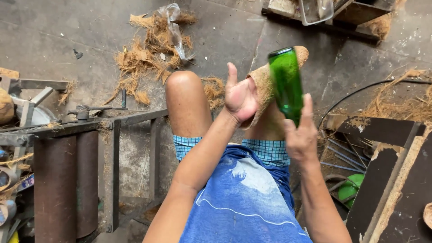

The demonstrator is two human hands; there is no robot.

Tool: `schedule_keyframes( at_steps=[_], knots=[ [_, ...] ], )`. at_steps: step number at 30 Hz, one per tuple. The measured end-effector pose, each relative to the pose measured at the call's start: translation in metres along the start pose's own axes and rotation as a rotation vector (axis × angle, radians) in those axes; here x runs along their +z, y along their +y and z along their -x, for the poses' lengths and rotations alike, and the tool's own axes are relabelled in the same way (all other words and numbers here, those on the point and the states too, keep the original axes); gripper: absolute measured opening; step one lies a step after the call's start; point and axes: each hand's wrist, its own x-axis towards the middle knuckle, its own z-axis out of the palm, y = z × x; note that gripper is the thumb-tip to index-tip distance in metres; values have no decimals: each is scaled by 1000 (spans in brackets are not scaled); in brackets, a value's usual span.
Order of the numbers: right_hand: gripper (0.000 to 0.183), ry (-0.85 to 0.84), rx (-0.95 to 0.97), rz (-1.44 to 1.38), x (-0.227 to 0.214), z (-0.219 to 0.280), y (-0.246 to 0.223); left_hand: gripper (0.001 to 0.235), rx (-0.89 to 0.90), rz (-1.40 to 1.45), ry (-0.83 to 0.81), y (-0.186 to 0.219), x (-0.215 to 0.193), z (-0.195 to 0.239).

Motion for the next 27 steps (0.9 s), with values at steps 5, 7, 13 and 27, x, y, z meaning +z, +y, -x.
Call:
schedule_keyframes(
  at_steps=[5,7,13,27],
  knots=[
    [72,-19,-310,170,40,27,39,98,-50,-41,150,-5,-24,0],
    [80,-25,-118,12,19,9,6,88,-36,-119,181,-12,-10,-8],
    [39,306,162,-208,-25,-45,37,48,-120,-915,289,-4,-7,-7],
    [46,374,-5,-293,-23,-61,33,49,-228,-431,354,12,-4,6]
  ],
)
